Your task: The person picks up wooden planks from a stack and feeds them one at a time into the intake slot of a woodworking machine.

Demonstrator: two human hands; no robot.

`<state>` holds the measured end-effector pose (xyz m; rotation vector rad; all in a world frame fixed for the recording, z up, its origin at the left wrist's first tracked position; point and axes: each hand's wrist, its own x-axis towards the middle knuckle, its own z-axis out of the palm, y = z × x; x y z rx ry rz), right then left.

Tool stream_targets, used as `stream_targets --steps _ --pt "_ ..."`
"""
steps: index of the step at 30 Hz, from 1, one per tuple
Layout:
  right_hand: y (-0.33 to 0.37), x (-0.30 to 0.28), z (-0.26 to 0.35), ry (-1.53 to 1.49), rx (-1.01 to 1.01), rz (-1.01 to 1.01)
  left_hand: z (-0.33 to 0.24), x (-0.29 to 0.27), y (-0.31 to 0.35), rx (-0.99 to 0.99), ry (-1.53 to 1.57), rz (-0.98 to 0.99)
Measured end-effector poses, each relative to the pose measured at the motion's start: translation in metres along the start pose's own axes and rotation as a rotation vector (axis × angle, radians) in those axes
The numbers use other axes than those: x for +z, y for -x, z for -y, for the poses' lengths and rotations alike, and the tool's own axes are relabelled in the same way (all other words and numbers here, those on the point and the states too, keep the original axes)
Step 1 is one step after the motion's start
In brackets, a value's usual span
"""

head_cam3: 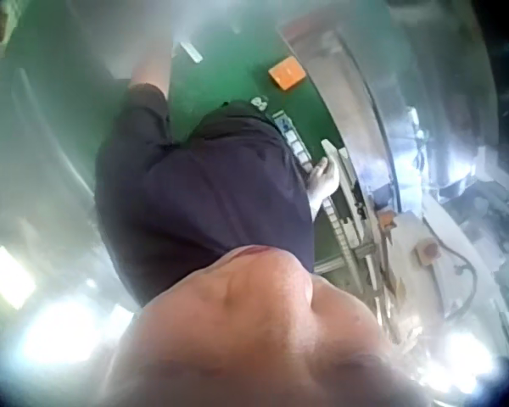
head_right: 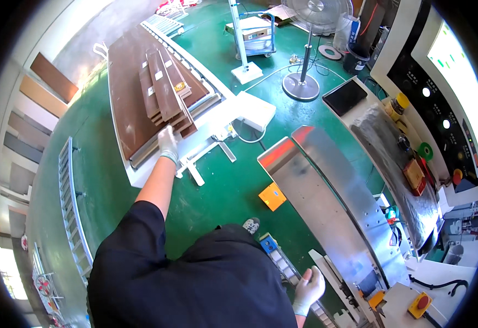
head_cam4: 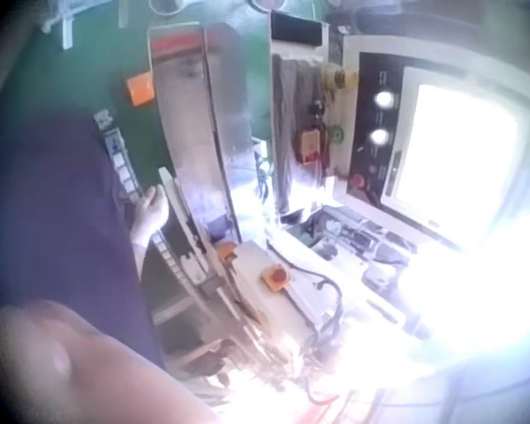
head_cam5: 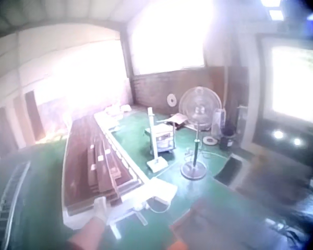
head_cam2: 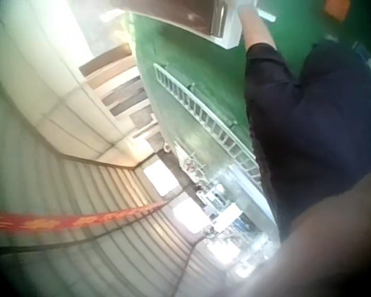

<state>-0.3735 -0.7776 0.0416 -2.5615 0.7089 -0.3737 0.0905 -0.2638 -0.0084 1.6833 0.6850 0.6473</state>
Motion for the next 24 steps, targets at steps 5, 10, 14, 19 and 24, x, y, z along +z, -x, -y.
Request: stream_targets --steps 5,10,14,19,24 --pt "0.000 0.007 -0.008 0.072 0.106 -0.031 -0.034 0.022 -0.081 -0.546 0.145 -0.061" --pt "-0.008 0.001 0.005 0.038 0.250 0.091 -0.030 0.021 -0.109 -0.633 0.112 0.014" --pt "-0.013 0.002 0.001 0.012 0.294 0.193 -0.014 0.010 -0.102 -0.632 0.144 0.117" --pt "-0.022 0.034 -0.009 -0.195 0.230 0.139 -0.013 -0.035 -0.040 -0.669 0.379 0.563" --pt "-0.068 0.078 0.103 -0.612 0.109 0.455 -0.042 -0.078 0.074 -0.672 0.352 0.862"
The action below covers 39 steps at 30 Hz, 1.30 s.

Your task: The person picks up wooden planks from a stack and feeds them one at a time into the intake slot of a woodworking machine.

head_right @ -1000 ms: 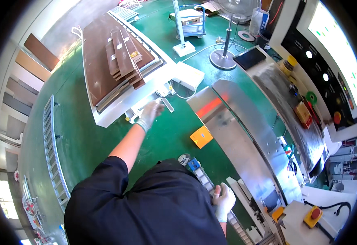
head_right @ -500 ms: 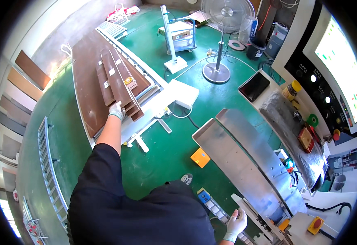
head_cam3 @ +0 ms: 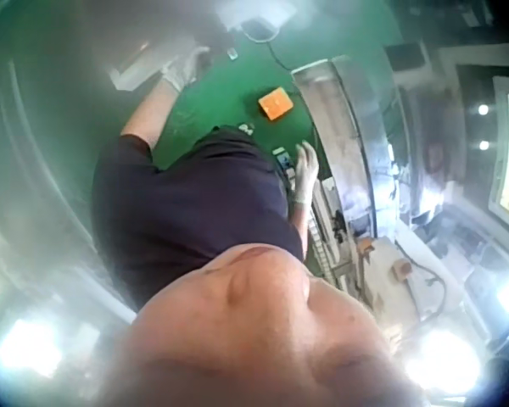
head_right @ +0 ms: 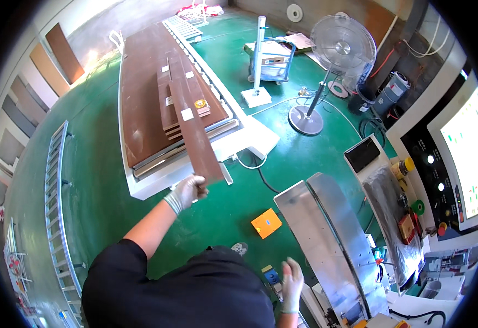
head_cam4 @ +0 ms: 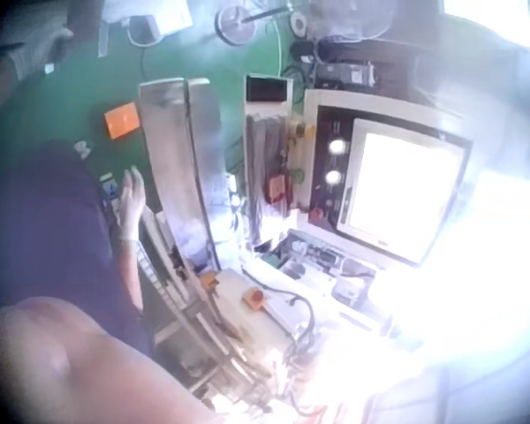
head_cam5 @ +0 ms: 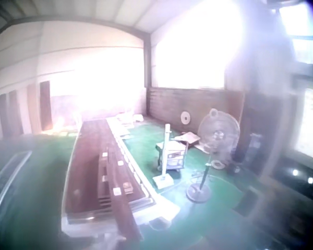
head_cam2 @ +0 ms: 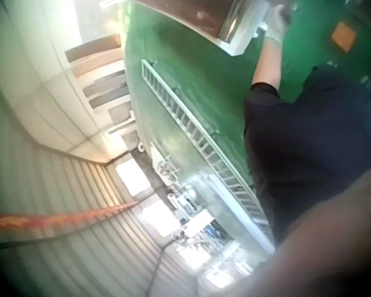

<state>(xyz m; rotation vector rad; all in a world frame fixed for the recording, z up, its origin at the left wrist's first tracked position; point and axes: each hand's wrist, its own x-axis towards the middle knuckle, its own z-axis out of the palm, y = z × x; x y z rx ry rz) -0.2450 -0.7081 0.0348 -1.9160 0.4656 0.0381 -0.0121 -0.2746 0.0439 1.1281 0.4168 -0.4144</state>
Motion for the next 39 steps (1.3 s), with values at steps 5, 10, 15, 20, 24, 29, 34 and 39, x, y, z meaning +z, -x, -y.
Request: stream_targets --steps 5,10,15,20,24,29,34,39 --pt "-0.047 0.077 0.087 -0.473 0.004 0.505 0.045 0.078 0.076 -0.152 -0.061 0.233" --pt "-0.063 0.114 0.098 -0.939 0.164 0.640 0.093 0.095 0.092 -0.305 0.141 0.423" --pt "-0.032 0.059 0.089 -0.778 0.178 0.475 0.033 0.086 0.044 0.071 0.492 0.169" --pt "0.027 -0.040 0.070 -0.269 0.050 0.110 -0.013 0.062 -0.047 0.060 0.719 -0.071" --pt "0.092 -0.090 0.043 -0.326 0.144 -0.196 0.014 0.124 -0.077 0.009 0.707 0.172" --pt "0.202 -0.107 -0.012 -0.527 0.156 -0.632 0.064 0.278 -0.037 -0.224 0.483 0.511" --pt "0.345 -0.034 -0.078 -0.759 0.418 -1.261 0.161 0.371 0.036 -0.319 -0.150 1.058" --pt "0.429 0.075 -0.050 -1.378 0.667 -1.455 0.275 0.401 0.116 -0.574 -0.501 1.274"
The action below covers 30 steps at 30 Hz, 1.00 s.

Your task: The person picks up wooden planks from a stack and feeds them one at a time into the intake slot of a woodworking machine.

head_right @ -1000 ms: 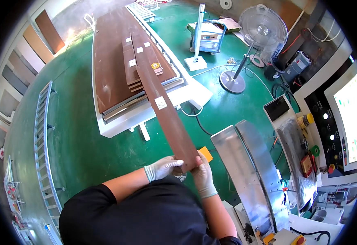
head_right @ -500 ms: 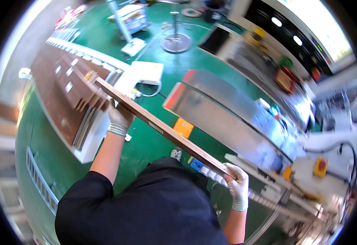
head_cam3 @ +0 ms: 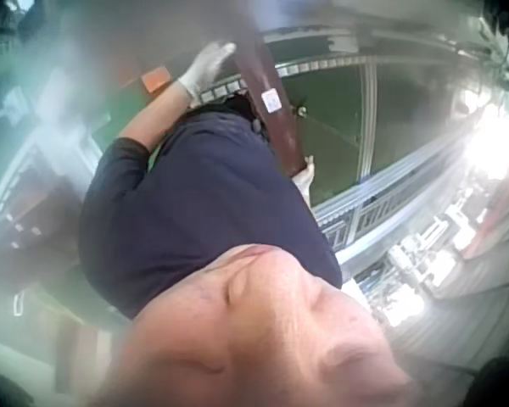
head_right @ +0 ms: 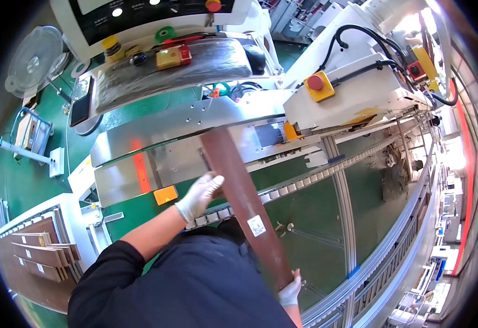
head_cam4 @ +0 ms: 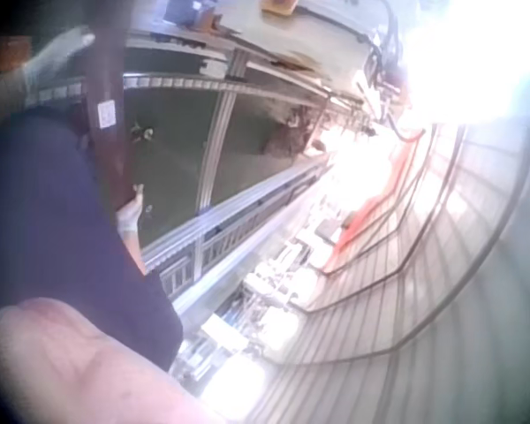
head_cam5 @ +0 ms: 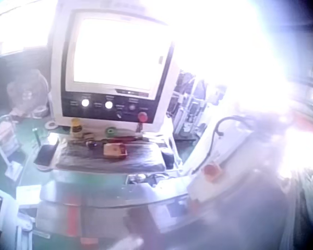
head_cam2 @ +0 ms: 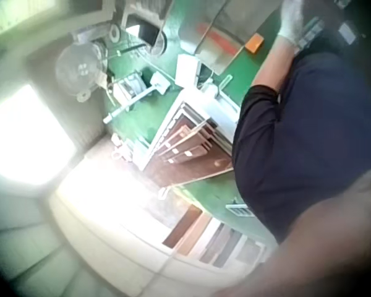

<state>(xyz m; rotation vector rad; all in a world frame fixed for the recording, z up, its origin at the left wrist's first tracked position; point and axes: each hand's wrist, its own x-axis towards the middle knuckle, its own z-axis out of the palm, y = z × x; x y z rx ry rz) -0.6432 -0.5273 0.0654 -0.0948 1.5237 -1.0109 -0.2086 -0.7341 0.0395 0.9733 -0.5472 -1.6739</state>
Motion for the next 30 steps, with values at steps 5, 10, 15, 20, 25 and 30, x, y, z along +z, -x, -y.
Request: stream_targets --steps 5,10,15,20,25,30 --pt "0.044 0.050 -0.011 -0.126 -0.079 -0.406 0.006 0.069 -0.024 -0.375 0.204 -0.099" --pt "0.001 0.023 0.012 -0.182 -0.056 -0.199 0.027 0.067 -0.072 -0.179 -0.039 -0.163" --pt "-0.047 -0.003 0.043 -0.249 0.020 -0.179 0.023 0.084 -0.101 -0.215 -0.049 -0.271" --pt "-0.072 -0.006 0.081 -0.261 0.087 -0.252 0.028 0.115 -0.134 -0.260 -0.020 -0.290" --pt "-0.109 -0.019 0.127 -0.261 0.114 -0.278 0.043 0.148 -0.175 -0.272 0.011 -0.273" --pt "-0.154 -0.043 0.171 -0.300 0.103 -0.294 0.057 0.188 -0.220 -0.326 0.012 -0.248"
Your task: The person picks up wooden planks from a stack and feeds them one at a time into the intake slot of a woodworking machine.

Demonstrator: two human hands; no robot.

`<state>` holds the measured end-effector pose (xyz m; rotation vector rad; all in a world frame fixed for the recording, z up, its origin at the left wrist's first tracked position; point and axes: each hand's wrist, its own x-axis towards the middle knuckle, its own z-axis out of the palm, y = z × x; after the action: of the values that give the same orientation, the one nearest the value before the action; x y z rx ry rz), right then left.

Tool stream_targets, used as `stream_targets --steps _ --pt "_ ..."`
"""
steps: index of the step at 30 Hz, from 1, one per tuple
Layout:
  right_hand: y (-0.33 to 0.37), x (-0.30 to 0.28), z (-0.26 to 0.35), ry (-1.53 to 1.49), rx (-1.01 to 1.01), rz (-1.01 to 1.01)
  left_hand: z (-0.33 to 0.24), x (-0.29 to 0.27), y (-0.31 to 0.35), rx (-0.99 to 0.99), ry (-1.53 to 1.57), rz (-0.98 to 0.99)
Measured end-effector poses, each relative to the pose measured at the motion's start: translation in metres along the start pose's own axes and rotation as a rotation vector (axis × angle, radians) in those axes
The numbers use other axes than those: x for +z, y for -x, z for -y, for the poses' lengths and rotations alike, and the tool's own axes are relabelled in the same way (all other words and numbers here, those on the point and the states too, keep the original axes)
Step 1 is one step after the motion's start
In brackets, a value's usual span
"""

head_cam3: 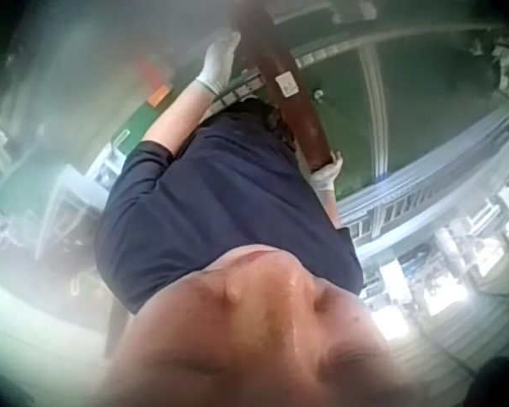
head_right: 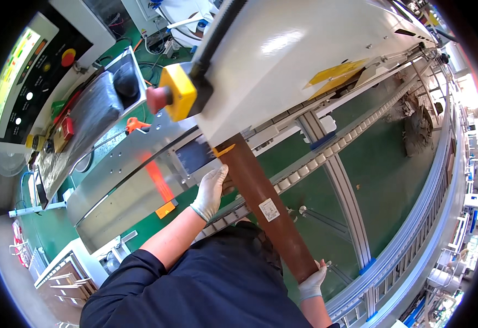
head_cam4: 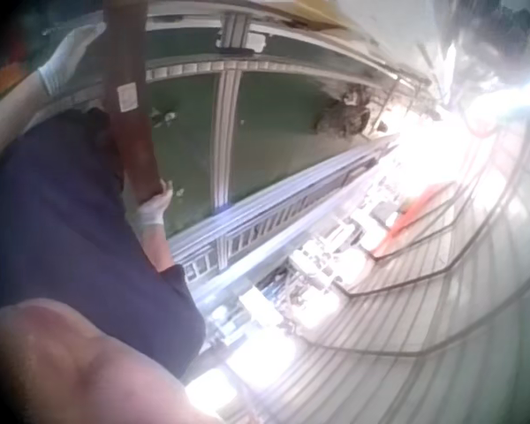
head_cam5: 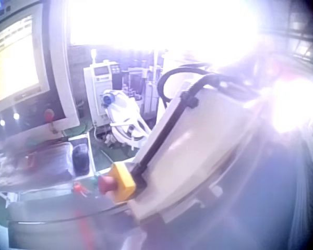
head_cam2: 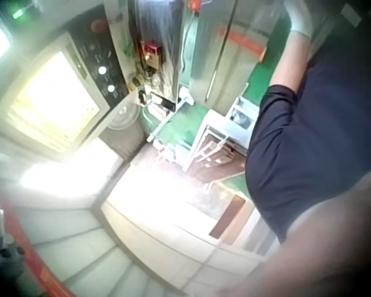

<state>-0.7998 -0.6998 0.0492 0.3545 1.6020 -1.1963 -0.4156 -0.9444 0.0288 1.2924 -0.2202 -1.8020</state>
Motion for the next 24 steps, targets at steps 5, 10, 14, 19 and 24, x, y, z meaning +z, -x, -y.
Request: stream_targets --steps 5,10,14,19,24 --pt "-0.018 0.013 0.048 0.034 -0.045 0.038 0.003 0.055 -0.032 0.066 -0.021 -0.031" --pt "-0.061 -0.001 0.090 -0.106 -0.111 0.093 0.011 0.103 -0.072 0.091 -0.027 0.003" --pt "-0.098 -0.009 0.120 -0.250 -0.217 0.081 0.014 0.145 -0.105 0.076 -0.070 -0.023" --pt "-0.158 -0.019 0.162 -0.396 -0.346 0.024 0.000 0.181 -0.117 -0.003 0.022 0.109" --pt "-0.208 -0.019 0.207 0.508 -1.387 -0.637 0.037 0.161 -0.081 0.225 -0.482 0.374"
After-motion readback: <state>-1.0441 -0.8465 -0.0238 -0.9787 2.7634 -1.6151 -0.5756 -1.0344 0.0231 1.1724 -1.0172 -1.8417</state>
